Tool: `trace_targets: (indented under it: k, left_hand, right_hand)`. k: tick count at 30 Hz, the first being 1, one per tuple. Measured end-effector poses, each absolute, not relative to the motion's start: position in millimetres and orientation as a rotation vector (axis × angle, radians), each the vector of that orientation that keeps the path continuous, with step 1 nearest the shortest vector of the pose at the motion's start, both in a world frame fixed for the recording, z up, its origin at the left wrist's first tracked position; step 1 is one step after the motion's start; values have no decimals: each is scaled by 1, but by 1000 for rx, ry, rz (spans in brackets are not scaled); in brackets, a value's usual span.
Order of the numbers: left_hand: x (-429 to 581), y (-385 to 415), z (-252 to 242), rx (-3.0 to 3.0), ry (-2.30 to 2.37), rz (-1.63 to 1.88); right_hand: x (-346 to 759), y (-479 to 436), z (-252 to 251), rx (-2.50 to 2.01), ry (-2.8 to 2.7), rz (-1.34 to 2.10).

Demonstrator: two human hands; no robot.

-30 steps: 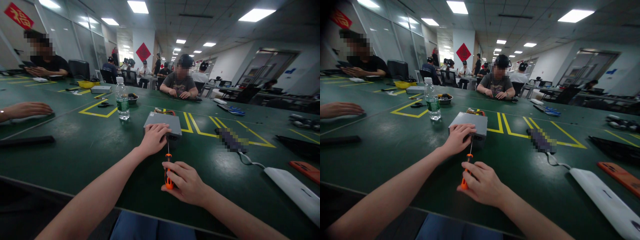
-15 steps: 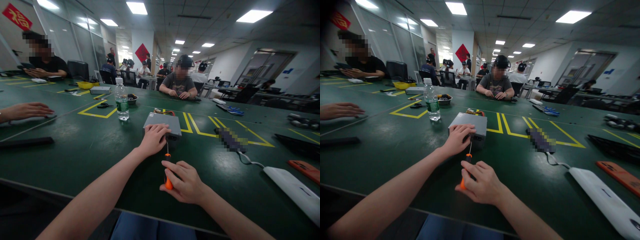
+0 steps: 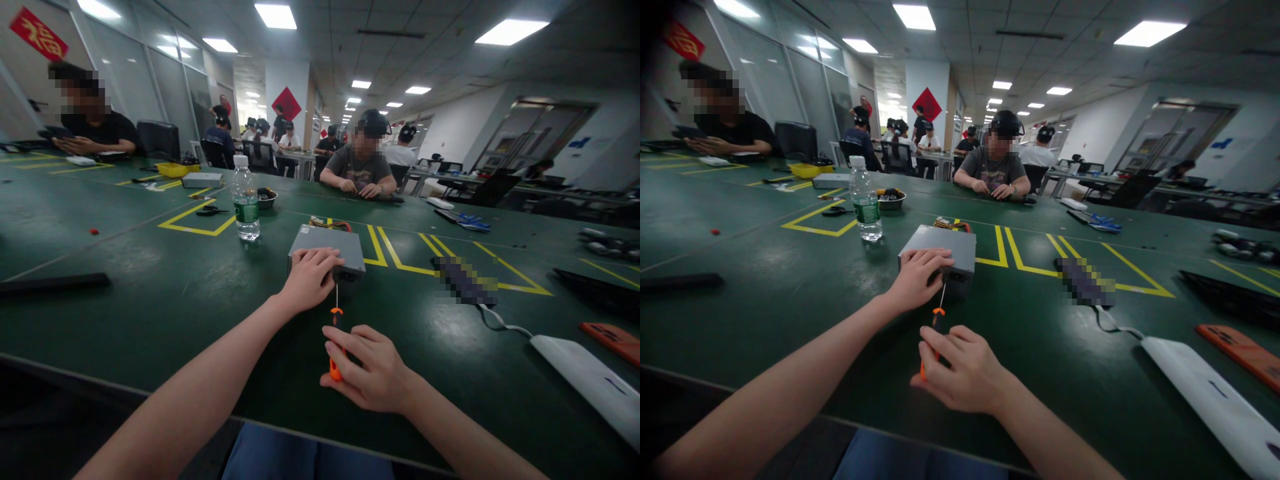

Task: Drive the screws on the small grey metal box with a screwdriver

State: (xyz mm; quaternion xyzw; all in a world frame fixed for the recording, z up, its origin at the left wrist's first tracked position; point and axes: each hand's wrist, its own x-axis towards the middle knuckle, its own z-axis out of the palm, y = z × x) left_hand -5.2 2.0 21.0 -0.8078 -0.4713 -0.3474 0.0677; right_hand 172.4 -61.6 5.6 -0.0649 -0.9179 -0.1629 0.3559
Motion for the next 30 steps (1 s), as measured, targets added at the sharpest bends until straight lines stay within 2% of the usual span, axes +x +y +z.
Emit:
trace_targets:
  k: [7, 14, 22, 26, 30]
  left_hand:
    - [-5, 2, 20, -2435, -1425, -1049]
    - [-5, 2, 21, -2439, -1435, -1041]
    - [-5, 2, 20, -2444, -1412, -1055]
    - [-5, 3, 20, -2443, -1427, -1056]
    - [-5, 2, 20, -2446, -1440, -1050]
  right_hand:
    - [173, -59, 1, -200, -2312, -258]
    - [172, -63, 6, -188, -2393, -441]
    - [172, -61, 3, -220, -2362, -306]
    - [173, -62, 8, -238, -2466, -379]
    - [173, -62, 4, -214, -2341, -421]
